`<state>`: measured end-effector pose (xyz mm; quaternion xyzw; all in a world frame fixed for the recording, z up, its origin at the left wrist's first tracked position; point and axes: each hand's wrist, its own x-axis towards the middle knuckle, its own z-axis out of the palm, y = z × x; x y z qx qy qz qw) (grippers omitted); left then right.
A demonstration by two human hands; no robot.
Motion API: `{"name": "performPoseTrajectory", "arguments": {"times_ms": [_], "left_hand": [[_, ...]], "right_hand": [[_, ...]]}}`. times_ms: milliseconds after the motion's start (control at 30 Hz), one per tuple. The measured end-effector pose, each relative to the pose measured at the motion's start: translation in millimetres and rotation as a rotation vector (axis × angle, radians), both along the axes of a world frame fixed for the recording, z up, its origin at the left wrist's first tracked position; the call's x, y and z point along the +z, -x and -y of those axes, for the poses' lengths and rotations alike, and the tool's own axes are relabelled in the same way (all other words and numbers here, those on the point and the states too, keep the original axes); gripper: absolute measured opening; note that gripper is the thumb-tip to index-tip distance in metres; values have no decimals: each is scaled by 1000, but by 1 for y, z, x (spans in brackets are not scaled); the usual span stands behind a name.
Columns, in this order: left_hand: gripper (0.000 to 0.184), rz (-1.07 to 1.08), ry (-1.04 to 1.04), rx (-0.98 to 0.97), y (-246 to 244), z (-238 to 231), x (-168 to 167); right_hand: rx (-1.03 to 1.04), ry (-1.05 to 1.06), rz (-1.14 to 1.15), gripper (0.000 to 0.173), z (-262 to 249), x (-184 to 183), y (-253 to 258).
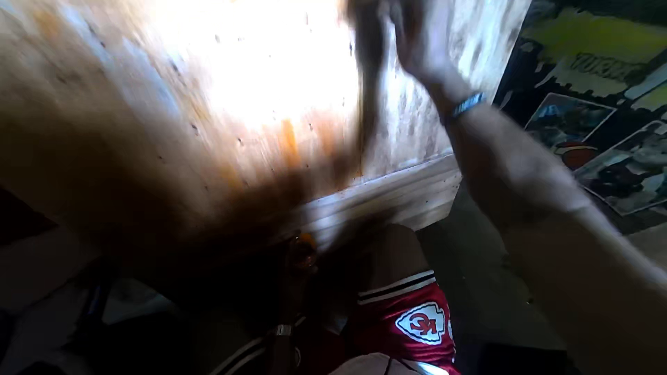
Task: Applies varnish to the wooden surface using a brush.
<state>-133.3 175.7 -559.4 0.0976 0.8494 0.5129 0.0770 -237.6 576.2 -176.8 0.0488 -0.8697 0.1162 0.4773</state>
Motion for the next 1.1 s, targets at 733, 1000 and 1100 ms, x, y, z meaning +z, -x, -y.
{"name": "performPoseTrajectory", "arguments": {"times_ms": [733, 1000, 1100], "left_hand": [[83, -237, -246, -192, 2, -42, 66], [79, -418, -482, -280, 2, -80, 103], [79, -389, -449, -282, 0, -86, 104]], "right_hand": [[368, 582, 253, 23, 130, -177, -189], [428, 126, 353, 20, 143, -115, -205], [329, 78, 441, 20, 139, -115, -194]]}}
